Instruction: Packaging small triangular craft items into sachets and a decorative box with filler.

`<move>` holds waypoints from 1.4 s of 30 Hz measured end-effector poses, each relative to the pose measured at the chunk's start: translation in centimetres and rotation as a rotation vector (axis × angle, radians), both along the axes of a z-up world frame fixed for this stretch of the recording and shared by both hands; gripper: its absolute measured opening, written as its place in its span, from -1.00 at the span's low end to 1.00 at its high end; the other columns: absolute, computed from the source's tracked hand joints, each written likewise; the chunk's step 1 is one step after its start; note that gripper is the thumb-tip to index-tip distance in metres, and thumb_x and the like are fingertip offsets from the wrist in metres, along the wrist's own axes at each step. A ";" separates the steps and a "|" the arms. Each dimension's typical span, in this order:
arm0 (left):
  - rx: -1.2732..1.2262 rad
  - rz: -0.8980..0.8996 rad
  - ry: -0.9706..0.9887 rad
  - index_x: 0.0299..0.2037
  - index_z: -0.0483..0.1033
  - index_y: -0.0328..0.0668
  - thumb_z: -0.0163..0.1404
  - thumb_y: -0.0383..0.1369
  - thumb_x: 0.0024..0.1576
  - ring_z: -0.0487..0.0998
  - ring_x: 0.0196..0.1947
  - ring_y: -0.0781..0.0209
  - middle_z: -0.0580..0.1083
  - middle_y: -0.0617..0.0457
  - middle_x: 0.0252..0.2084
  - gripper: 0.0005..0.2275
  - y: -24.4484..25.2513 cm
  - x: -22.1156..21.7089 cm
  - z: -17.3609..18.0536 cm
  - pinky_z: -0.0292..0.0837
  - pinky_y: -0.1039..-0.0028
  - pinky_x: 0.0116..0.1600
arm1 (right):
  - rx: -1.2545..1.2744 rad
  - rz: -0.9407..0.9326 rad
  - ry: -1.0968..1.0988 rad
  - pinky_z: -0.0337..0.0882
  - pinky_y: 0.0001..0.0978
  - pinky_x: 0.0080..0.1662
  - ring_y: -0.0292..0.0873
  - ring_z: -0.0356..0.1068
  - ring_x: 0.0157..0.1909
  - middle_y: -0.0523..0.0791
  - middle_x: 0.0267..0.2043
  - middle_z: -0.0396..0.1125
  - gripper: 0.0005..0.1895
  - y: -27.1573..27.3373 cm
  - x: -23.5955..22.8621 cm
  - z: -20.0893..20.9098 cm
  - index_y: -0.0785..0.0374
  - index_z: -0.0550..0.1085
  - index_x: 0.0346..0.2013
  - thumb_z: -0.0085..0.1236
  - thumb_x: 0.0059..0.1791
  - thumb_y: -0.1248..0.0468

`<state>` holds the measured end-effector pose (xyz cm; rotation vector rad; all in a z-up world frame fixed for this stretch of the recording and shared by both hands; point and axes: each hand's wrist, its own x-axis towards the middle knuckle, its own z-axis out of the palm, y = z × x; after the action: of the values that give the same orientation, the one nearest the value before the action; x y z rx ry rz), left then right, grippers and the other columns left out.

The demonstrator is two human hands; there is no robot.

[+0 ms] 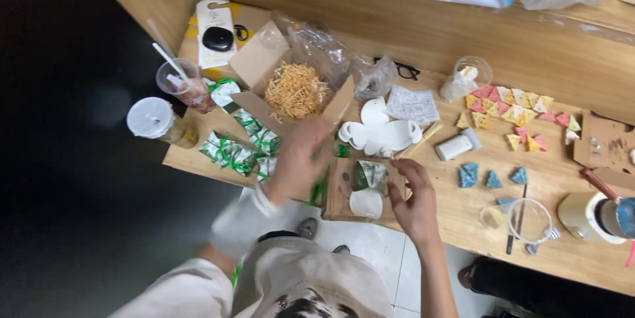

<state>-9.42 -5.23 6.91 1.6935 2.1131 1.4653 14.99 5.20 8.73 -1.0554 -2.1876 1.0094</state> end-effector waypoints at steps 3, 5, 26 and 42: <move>-0.120 0.211 -0.042 -0.05 0.56 -0.32 -0.01 -0.52 0.18 0.64 -0.16 -0.14 0.57 -0.22 -0.12 -0.82 3.1 -10.4 2.9 0.53 0.18 -0.04 | 0.014 0.012 0.046 0.45 -0.25 -0.03 -0.04 0.44 0.09 -0.04 0.17 0.38 -0.63 -0.3 -2.2 2.7 0.22 0.52 0.03 0.19 -0.09 0.43; -0.295 0.229 0.017 -0.05 0.57 -0.32 0.05 -0.49 0.15 0.64 -0.15 -0.15 0.58 -0.25 -0.14 -0.81 6.2 -15.5 -0.8 0.52 0.17 0.00 | 0.021 0.037 0.071 0.45 -0.26 -0.04 -0.05 0.45 0.08 -0.04 0.16 0.40 -0.65 -0.7 -3.4 2.8 0.23 0.53 0.01 0.19 -0.08 0.43; -0.184 -0.130 -0.276 -0.03 0.59 -0.34 -0.04 -0.60 0.14 0.61 -0.14 0.19 0.61 -0.09 -0.10 -0.76 5.1 -23.4 -3.0 0.49 0.43 -0.04 | 0.126 0.233 -0.756 0.48 -0.03 0.10 0.15 0.45 0.14 0.14 0.11 0.42 -0.66 8.9 -32.8 -6.6 0.26 0.51 0.06 0.12 -0.01 0.35; 0.296 -0.270 -1.735 -0.28 0.31 -0.25 -0.29 -0.46 0.25 0.64 -0.12 -0.02 0.54 -0.13 -0.19 -0.88 8.3 -24.0 3.8 0.55 0.17 0.12 | 0.027 0.168 -0.822 0.43 -0.09 0.13 0.16 0.39 0.19 0.13 0.15 0.36 -0.70 10.9 -30.4 -5.5 0.30 0.56 -0.02 0.18 -0.06 0.38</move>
<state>-33.44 3.08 10.68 0.1684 0.6742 1.9158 -15.42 16.10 3.26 -1.4732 -2.9620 0.6589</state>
